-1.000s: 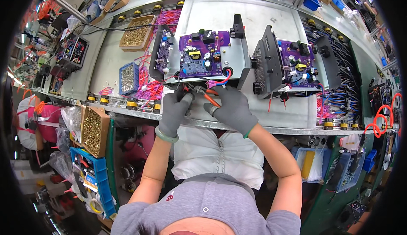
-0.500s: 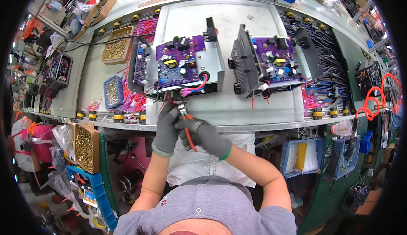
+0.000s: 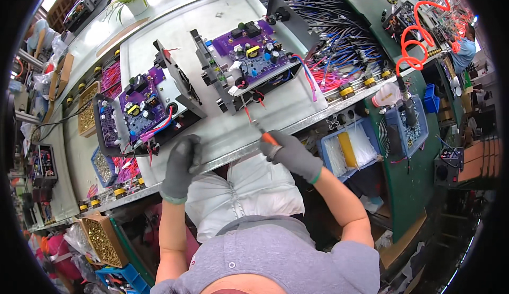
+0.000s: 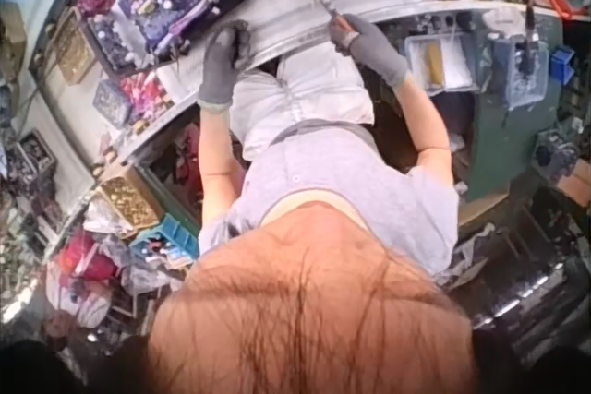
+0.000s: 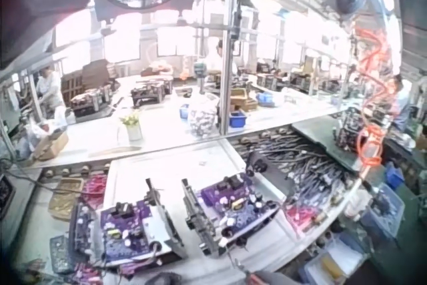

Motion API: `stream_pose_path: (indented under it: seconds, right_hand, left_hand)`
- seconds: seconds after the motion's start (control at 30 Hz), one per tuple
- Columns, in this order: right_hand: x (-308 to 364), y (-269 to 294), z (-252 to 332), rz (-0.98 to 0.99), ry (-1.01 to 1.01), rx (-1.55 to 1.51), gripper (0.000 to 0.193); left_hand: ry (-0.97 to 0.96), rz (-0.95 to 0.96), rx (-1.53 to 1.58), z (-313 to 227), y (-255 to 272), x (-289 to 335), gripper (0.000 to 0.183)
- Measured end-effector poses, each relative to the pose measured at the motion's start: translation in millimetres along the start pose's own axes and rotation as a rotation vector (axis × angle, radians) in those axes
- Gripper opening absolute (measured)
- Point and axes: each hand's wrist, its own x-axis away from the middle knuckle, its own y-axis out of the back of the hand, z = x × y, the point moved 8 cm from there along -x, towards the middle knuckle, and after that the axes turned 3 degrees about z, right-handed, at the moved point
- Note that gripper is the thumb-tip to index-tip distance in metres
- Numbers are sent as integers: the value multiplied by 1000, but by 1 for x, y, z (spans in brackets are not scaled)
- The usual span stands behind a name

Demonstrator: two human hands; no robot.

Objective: The person assembles electronic devices on a factory workbench. They use a pneumatic screwdriver to fasten screws into the device casing, then connect various colored wires to the internal circuit board. The person also uses pliers to strip wire insulation and secures components within the housing.

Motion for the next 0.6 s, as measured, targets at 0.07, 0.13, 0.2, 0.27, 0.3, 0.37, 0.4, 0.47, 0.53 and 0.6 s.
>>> stream_pose_path:
  seconds: [0.07, 0.13, 0.2, 0.27, 0.3, 0.37, 0.4, 0.47, 0.53, 0.6]
  right_hand:
    - [-1, 10, -4, 45, -18, -110, 43]
    - [-4, 8, 9, 76, -64, -157, 44]
    - [-9, 9, 22, 98, -77, -172, 45]
    - [-15, 11, 32, 123, -63, -156, 46]
    - [-18, 13, 33, 112, -73, -145, 46]
    - [-27, 17, 32, 85, -92, -123, 47]
    - [-27, 17, 31, 89, -87, -120, 46]
    - [-26, 19, 27, 99, -75, -113, 46]
    - [-24, 22, 22, 57, -69, -45, 44]
    - [-15, 22, 20, 38, -71, -39, 42]
  left_hand:
    - [107, 21, -94, 7, -26, -13, 29]
    - [115, 81, -178, 19, -43, -35, 28]
    - [118, 90, -197, 26, -63, -51, 30]
    - [189, 110, -82, 38, -79, -61, 24]
    - [202, 98, -27, 47, -81, -70, 23]
    - [221, 72, 99, 60, -89, -83, 21]
    - [230, 52, 173, 67, -93, -85, 21]
    - [245, 25, 295, 71, -97, -91, 20]
    - [266, 8, 396, 76, -99, -94, 20]
    - [281, 8, 446, 80, -100, -96, 17]
